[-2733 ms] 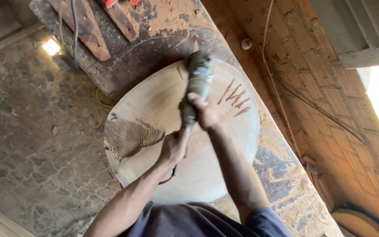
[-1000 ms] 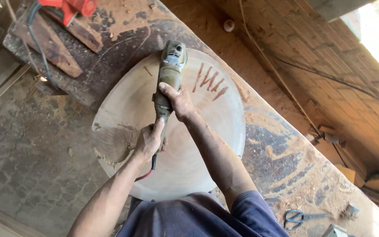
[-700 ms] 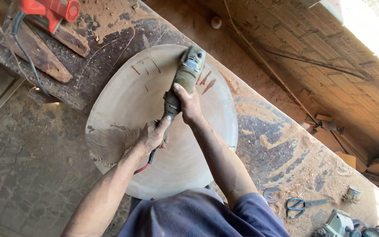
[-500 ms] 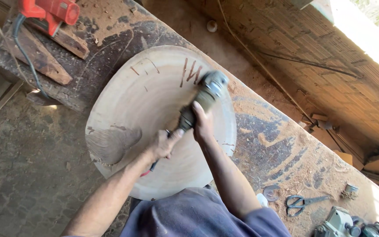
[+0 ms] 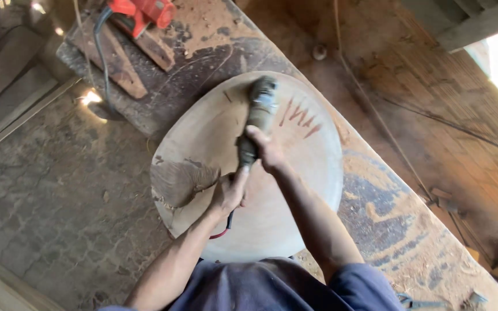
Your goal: The recorder is sanding a large circular wood slab with an angle grinder fitted with a sanding disc, applying glue to cracks, and filling them with sawdust.
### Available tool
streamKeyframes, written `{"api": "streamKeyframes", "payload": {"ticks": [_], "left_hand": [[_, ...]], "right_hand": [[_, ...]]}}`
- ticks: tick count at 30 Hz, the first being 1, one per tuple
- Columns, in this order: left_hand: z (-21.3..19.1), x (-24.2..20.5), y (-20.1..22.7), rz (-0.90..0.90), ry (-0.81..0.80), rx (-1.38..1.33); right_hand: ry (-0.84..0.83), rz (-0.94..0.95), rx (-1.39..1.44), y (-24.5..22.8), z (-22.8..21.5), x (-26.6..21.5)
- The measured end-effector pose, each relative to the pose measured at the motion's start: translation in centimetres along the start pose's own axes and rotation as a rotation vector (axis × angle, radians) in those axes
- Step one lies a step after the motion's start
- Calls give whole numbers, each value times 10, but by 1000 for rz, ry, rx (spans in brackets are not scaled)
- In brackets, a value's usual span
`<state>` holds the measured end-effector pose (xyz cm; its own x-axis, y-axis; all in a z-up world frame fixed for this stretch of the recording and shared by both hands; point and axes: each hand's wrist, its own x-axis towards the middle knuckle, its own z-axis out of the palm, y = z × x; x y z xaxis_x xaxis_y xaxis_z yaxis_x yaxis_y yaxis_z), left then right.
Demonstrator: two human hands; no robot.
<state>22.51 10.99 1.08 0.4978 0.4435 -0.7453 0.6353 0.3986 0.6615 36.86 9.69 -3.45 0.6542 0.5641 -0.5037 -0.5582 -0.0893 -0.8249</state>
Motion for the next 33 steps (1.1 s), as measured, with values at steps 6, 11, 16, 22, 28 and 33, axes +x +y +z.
{"api": "streamKeyframes", "payload": {"ticks": [6, 11, 16, 22, 28, 33], "left_hand": [[-43, -28, -21, -72, 336, -274], [-48, -7, -11, -15, 192, -86], [-4, 6, 3, 48, -24, 92], [26, 7, -6, 53, -205, 208], [6, 9, -23, 18, -148, 157], [-11, -24, 1, -40, 113, -29]], "right_hand": [[-299, 145, -131, 34, 81, -2], [-172, 32, -72, -4, 52, -9], [36, -68, 9, -40, -3, -29], [217, -82, 69, -8, -78, -54], [129, -157, -20, -16, -36, -53], [-64, 59, -97, 4, 14, -25]]}}
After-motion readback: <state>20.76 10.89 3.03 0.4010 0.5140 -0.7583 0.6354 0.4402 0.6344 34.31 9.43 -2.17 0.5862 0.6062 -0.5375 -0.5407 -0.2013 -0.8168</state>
